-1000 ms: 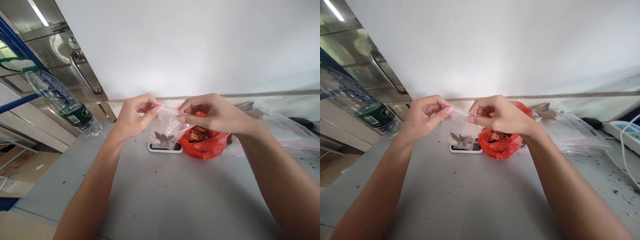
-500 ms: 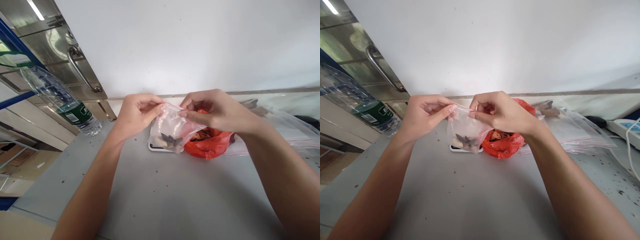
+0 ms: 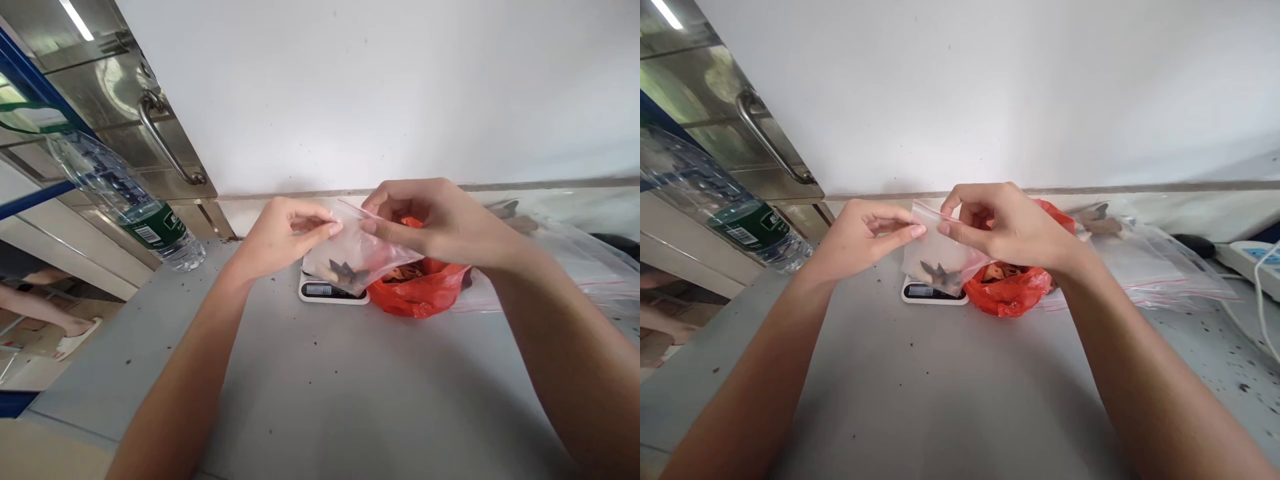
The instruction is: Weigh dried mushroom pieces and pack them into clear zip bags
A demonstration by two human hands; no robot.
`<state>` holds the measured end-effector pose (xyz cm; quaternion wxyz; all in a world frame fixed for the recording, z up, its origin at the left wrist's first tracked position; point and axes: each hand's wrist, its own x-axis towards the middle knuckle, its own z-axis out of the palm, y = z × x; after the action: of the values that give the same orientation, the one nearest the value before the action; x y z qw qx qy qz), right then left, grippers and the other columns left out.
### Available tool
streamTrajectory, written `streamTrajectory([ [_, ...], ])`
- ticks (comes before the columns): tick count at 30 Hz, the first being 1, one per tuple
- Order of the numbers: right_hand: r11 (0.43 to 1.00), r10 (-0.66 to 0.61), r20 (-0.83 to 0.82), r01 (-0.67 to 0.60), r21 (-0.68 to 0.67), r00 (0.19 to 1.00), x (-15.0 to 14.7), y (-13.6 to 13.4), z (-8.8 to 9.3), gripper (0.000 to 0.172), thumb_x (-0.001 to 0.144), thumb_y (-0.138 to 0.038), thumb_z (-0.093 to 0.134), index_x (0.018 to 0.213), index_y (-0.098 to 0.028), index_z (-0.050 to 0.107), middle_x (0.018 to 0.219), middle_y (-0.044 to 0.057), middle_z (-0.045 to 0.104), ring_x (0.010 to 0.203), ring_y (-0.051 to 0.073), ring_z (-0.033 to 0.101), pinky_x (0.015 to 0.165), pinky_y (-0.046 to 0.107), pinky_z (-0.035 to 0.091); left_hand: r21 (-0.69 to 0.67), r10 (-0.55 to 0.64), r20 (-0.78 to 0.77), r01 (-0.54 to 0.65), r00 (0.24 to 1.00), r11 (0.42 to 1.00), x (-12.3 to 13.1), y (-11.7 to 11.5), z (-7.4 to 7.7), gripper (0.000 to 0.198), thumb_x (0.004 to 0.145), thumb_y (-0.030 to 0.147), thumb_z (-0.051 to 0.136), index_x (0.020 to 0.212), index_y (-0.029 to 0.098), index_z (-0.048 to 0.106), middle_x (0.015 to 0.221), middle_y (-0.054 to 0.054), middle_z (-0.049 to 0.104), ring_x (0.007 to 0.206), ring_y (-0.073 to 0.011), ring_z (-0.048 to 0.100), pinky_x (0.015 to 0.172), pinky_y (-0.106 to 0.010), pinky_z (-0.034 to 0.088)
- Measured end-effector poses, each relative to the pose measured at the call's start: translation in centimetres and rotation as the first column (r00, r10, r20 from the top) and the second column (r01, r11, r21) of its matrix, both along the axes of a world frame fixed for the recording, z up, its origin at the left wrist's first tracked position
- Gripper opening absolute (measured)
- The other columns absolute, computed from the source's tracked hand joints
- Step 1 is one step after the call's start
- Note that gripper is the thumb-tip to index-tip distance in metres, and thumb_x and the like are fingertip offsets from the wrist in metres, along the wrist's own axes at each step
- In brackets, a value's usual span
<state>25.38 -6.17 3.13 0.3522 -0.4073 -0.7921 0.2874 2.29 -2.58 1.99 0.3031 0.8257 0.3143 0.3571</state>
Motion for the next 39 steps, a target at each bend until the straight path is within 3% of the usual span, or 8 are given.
streamTrajectory([
  [6,0.994,0.037,0.014,-0.038,0.102,0.999,0.3,0.1,-0.2,0.027,0.096,-0.022,0.063,0.072,-0.026,0.049,0.059,-0.005,0.043,0.054,0.013,0.032,0.053,0.033,0.025,-0.046,-0.028,-0.02,0.027,0.999,0.999,0.1,-0.3,0.0,0.018,0.091,0.032,0.072,0.083,0.017,0.078,0.089,-0.004,0.082,0.089,-0.02,0.076,0.084,-0.03,0.06],
  [12,0.998,-0.023,-0.108,0.029,0.051,0.994,0.4,0.0,-0.3,0.037,0.094,-0.027,0.07,0.067,-0.026,0.045,0.056,-0.005,0.038,0.053,0.013,0.032,0.052,0.033,0.025,-0.069,-0.07,-0.118,0.062,0.991,0.996,0.3,-0.3,-0.1,0.025,0.096,0.035,0.067,0.08,0.017,0.075,0.081,-0.001,0.079,0.078,-0.0164,0.073,0.074,-0.027,0.056],
  [16,0.999,-0.026,-0.062,0.029,0.042,0.998,0.3,0.0,-0.1,0.034,0.094,-0.031,0.072,0.068,-0.026,0.05,0.058,-0.004,0.042,0.055,0.014,0.034,0.054,0.034,0.028,-0.073,-0.085,-0.144,0.075,0.986,0.994,0.5,-0.4,-0.2,0.026,0.097,0.035,0.065,0.079,0.018,0.075,0.079,-0.001,0.078,0.073,-0.0154,0.071,0.069,-0.025,0.054],
  [20,0.992,0.002,-0.004,-0.001,0.126,1.0,0.4,0.2,-0.2,0.033,0.095,-0.03,0.069,0.068,-0.026,0.051,0.059,-0.004,0.043,0.055,0.014,0.036,0.054,0.033,0.028,-0.122,-0.108,-0.134,0.092,0.985,0.988,0.6,-0.5,-0.1,0.023,0.096,0.035,0.067,0.084,0.019,0.077,0.083,-0.002,0.08,0.076,-0.0161,0.073,0.068,-0.025,0.054],
  [24,0.994,-0.014,-0.044,0.018,0.109,0.999,0.5,0.2,-0.2,0.036,0.095,-0.039,0.072,0.069,-0.026,0.051,0.055,-0.005,0.042,0.052,0.012,0.035,0.05,0.032,0.026,-0.111,-0.121,-0.141,0.106,0.983,0.988,0.6,-0.6,0.0,0.025,0.097,0.034,0.065,0.08,0.018,0.075,0.078,-0.001,0.078,0.07,-0.0142,0.069,0.064,-0.024,0.052],
  [29,0.999,-0.03,-0.074,0.028,-0.031,0.997,0.9,0.1,0.1,0.042,0.087,-0.061,0.079,0.077,-0.024,0.061,0.051,-0.007,0.044,0.049,0.01,0.032,0.047,0.03,0.023,-0.022,-0.043,-0.086,0.041,0.995,0.999,0.2,-0.1,0.0,0.029,0.096,0.033,0.066,0.073,0.017,0.072,0.073,-0.001,0.074,0.071,-0.0148,0.069,0.07,-0.025,0.054],
  [34,0.999,-0.036,-0.047,0.036,0.004,0.998,1.9,0.7,-0.2,0.041,0.094,-0.052,0.073,0.07,-0.021,0.06,0.06,-0.004,0.047,0.055,0.01,0.037,0.052,0.03,0.029,0.012,0.034,0.021,-0.035,0.999,0.999,-0.6,0.4,0.1,0.027,0.095,0.035,0.068,0.076,0.017,0.073,0.075,-0.003,0.075,0.072,-0.0158,0.069,0.071,-0.026,0.057],
  [39,0.999,-0.015,-0.065,0.017,0.033,0.998,2.5,1.1,-0.5,0.031,0.093,-0.047,0.074,0.075,-0.023,0.065,0.061,-0.003,0.048,0.057,0.012,0.039,0.053,0.031,0.03,-0.002,0.069,0.042,-0.069,0.997,0.998,-0.6,0.3,0.2,0.03,0.095,0.039,0.07,0.075,0.017,0.071,0.075,-0.003,0.075,0.071,-0.016,0.071,0.071,-0.027,0.058],
])
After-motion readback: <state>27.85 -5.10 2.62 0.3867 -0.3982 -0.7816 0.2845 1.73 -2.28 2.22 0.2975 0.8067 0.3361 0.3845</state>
